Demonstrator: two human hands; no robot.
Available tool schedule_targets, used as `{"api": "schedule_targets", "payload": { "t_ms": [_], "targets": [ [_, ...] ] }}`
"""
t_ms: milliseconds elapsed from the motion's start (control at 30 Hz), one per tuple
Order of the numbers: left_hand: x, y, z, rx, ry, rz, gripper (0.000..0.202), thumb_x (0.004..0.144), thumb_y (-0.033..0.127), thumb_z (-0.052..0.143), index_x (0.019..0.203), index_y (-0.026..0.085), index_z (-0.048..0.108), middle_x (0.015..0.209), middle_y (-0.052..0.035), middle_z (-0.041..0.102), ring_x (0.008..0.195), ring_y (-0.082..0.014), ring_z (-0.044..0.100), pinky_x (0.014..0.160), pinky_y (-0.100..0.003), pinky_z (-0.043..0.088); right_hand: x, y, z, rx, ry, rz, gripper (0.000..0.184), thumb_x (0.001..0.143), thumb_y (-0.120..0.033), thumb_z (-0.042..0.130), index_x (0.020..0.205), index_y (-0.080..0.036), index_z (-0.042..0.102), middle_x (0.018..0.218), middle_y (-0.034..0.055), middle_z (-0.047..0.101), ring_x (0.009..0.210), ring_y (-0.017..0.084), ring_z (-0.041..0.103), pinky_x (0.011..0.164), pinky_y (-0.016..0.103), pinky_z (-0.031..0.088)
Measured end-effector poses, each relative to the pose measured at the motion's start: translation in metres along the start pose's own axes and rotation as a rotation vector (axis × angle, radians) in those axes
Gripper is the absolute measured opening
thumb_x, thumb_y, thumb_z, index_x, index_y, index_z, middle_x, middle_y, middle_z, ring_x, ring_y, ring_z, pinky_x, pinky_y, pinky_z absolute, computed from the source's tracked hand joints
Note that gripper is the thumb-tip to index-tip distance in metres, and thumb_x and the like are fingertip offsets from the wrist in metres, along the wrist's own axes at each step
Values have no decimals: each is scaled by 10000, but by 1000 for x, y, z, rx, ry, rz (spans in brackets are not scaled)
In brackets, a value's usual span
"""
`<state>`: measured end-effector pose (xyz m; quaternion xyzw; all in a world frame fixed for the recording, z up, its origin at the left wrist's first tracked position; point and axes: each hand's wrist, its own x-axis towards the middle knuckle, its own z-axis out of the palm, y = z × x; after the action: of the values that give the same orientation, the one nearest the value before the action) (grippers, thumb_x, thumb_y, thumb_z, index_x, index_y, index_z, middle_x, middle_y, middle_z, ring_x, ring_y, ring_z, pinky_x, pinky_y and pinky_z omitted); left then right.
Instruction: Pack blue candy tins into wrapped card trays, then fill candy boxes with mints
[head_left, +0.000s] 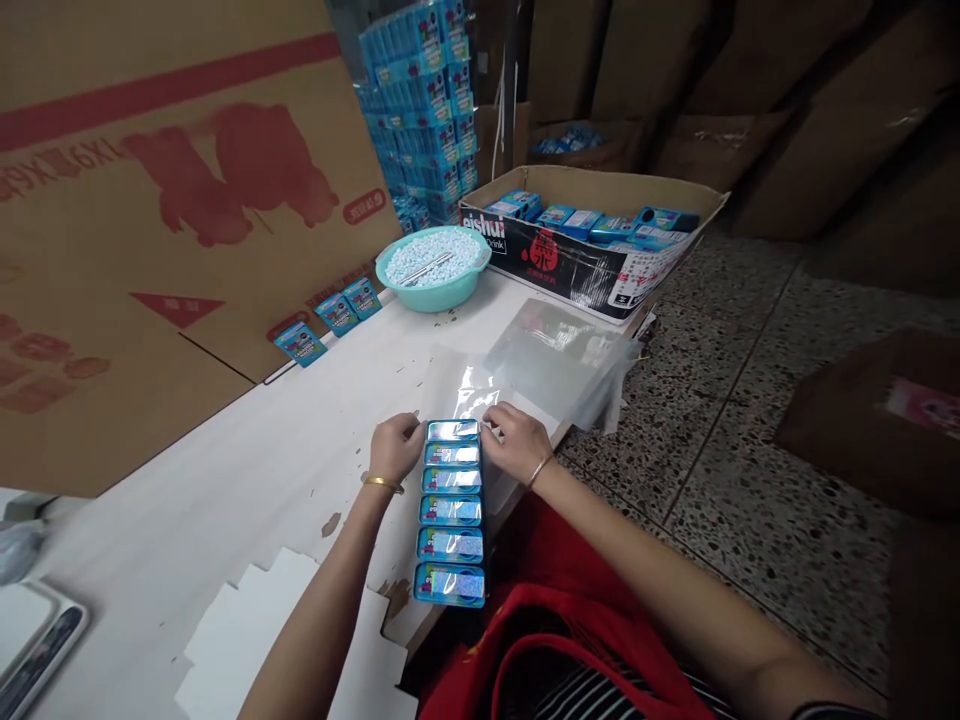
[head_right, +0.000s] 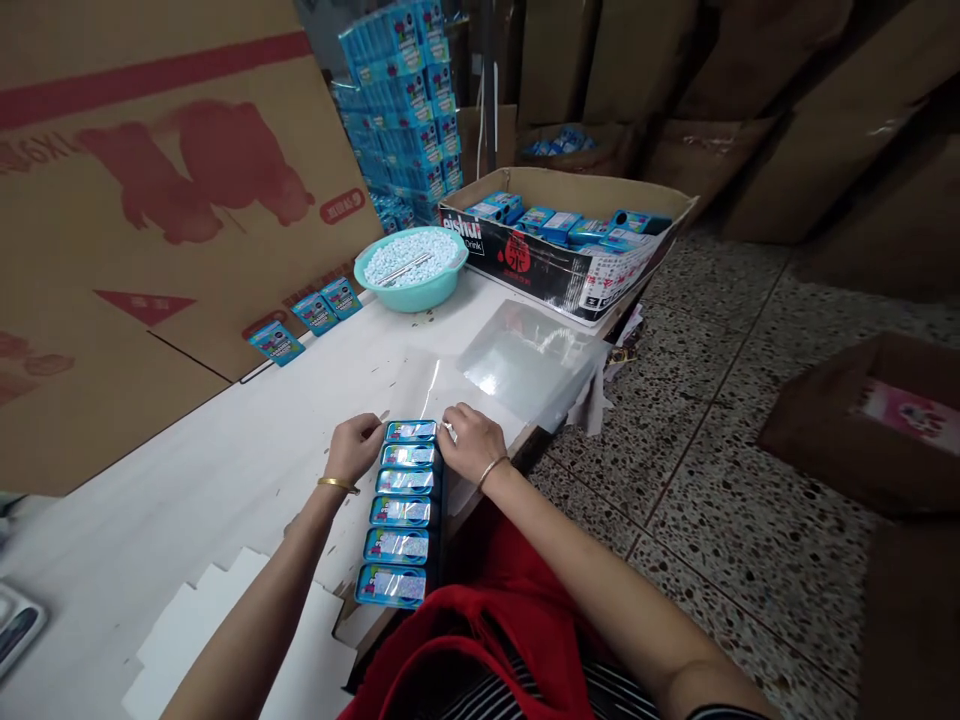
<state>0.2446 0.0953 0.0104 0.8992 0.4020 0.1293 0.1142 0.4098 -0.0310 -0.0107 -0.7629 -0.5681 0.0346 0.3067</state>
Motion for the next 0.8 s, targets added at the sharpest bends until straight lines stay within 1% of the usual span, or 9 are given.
{"api": "schedule_targets", "payload": {
  "t_ms": [100, 167, 233, 333, 367, 433, 567, 700, 800],
  "targets": [
    [6, 1, -8, 171, 66, 164, 304, 878, 274, 436, 604, 183, 531, 653, -38, 587, 654, -167, 514, 649, -317, 276, 3, 0, 0, -41, -63, -13, 180, 896, -201, 425, 828, -191, 592, 857, 45, 623, 735, 150, 560, 633, 242, 358],
    [10, 1, -14, 255, 67, 256, 296, 883, 268, 429, 628, 181, 550, 689, -58, 602, 689, -184, 527, 666, -333, 272, 6, 0, 1, -27, -64, 3, 190, 914, -218, 419, 833, -188, 589, 862, 49, 630, 745, 150, 568, 643, 238, 363],
    [14, 1, -19, 232, 3, 291, 294, 874, 255, 434, 612, 182, 545, 669, -53, 598, 671, -179, 528, 657, -329, 274, 8, 1, 2, 21, -49, 14, 191, 919, -223, 424, 814, -186, 579, 848, 50, 632, 764, 151, 572, 659, 234, 372],
    [17, 0, -22, 72, -98, 274, 263, 845, 237, 458, 597, 188, 533, 635, -23, 587, 611, -151, 511, 627, -306, 287, 10, 1, 1, 66, -25, 15, 189, 899, -184, 433, 757, -190, 558, 780, 40, 615, 745, 151, 564, 672, 235, 379],
    [17, 0, -23, 47, -101, 276, 256, 840, 233, 462, 598, 189, 531, 630, -18, 583, 604, -148, 504, 625, -304, 290, 11, 1, 0, 62, -23, 13, 190, 889, -171, 435, 742, -191, 554, 759, 36, 607, 730, 151, 559, 667, 236, 378],
    [15, 1, -24, 87, -48, 317, 253, 847, 231, 460, 610, 191, 537, 639, -27, 579, 632, -161, 502, 650, -320, 294, 9, -2, -4, 27, -31, 8, 195, 872, -152, 436, 721, -192, 552, 739, 34, 597, 705, 152, 548, 649, 242, 369],
    [5, -1, -25, 217, 83, 436, 263, 885, 245, 437, 658, 196, 558, 678, -58, 577, 710, -195, 492, 724, -365, 295, -5, -12, -9, -90, -36, -38, 215, 890, -154, 409, 748, -175, 570, 769, 53, 592, 667, 154, 530, 610, 259, 345],
    [-19, -12, -23, 195, 94, 544, 278, 897, 235, 429, 645, 207, 544, 658, -39, 557, 689, -179, 463, 766, -360, 312, -33, -21, -8, -135, 1, -130, 267, 935, -175, 351, 778, -173, 568, 784, 52, 586, 662, 146, 527, 614, 259, 344],
    [-38, -18, -15, 168, 110, 521, 266, 887, 225, 439, 643, 216, 544, 631, -29, 541, 667, -177, 451, 755, -353, 314, -46, -21, -2, -176, 7, -92, 243, 924, -184, 376, 760, -181, 555, 783, 51, 596, 719, 158, 552, 635, 264, 341]
  ]
}}
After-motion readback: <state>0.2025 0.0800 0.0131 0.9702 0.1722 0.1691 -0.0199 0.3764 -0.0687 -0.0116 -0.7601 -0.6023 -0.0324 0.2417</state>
